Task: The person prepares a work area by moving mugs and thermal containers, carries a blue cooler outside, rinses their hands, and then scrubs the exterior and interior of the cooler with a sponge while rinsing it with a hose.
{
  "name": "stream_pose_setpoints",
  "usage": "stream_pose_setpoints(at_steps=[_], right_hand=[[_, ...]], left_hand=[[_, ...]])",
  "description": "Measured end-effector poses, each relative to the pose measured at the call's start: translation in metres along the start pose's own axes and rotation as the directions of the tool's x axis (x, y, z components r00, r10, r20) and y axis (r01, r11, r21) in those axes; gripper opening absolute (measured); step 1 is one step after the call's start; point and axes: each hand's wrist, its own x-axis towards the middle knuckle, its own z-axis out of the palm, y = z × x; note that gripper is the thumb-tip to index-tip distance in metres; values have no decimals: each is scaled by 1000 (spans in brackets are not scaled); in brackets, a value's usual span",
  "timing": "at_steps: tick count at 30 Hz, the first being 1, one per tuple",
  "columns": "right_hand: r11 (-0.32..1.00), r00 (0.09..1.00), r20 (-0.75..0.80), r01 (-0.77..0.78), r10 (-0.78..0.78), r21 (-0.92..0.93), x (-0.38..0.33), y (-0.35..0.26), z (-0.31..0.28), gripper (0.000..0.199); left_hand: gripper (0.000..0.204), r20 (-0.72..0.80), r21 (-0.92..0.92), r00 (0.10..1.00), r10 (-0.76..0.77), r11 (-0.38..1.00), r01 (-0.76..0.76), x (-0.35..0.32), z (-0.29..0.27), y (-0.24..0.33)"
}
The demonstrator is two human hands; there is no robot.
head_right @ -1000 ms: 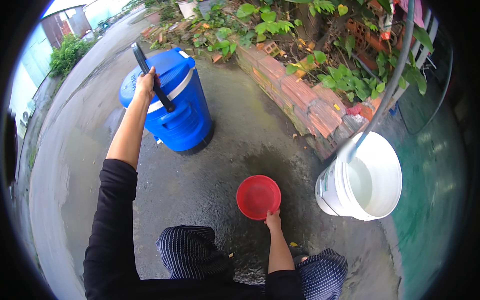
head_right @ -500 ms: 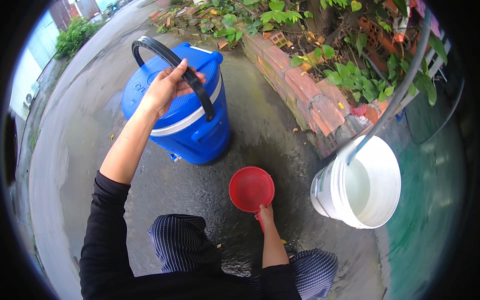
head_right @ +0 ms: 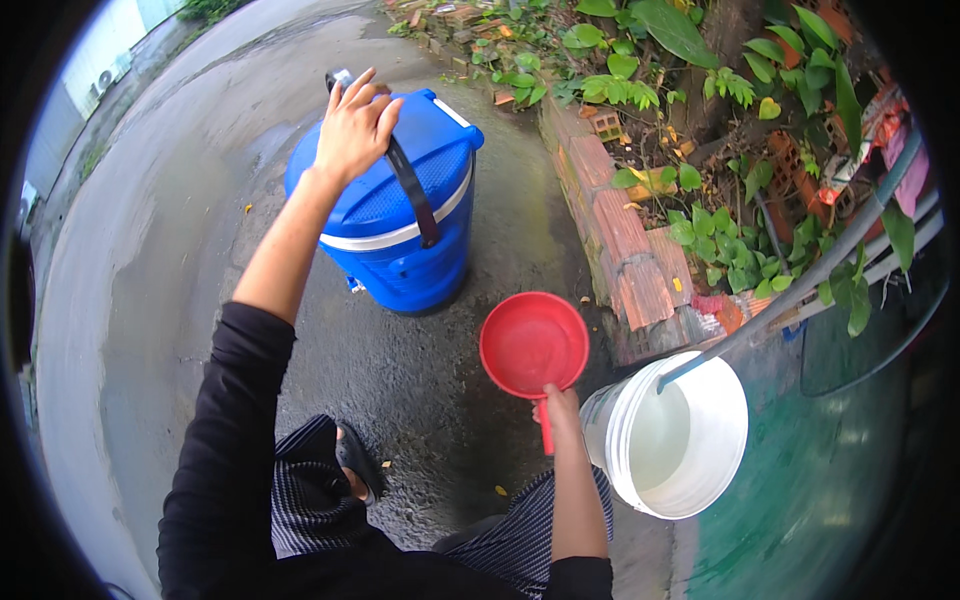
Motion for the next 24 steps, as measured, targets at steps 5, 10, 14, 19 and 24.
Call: stream_pose_setpoints(at_steps=[5, 10, 14, 19, 24], right_hand=[[997, 996, 59, 62, -64, 44, -8, -81, -33, 20], [982, 973, 137, 185, -188, 34, -16, -161, -39, 23], [949, 938, 194, 306, -286, -79, -34, -231, -29, 24], [867, 861, 303, 470, -409, -166, -41, -309, 7, 23], [722, 725, 462, 653, -510, -227, -36, -368, 83, 22]], left_hand=[[22, -175, -66, 976, -132, 990, 123, -58, -15, -15], [35, -208, -69, 921, -330, 944, 323, -122, -28, -16], [38, -101, 3, 881, -463, 885, 466, -193, -21, -21], [44, 11, -125, 701, -713, 694, 709, -188, -24, -7], [56, 407, 43, 869, -282, 956, 290, -93, 18, 39]])
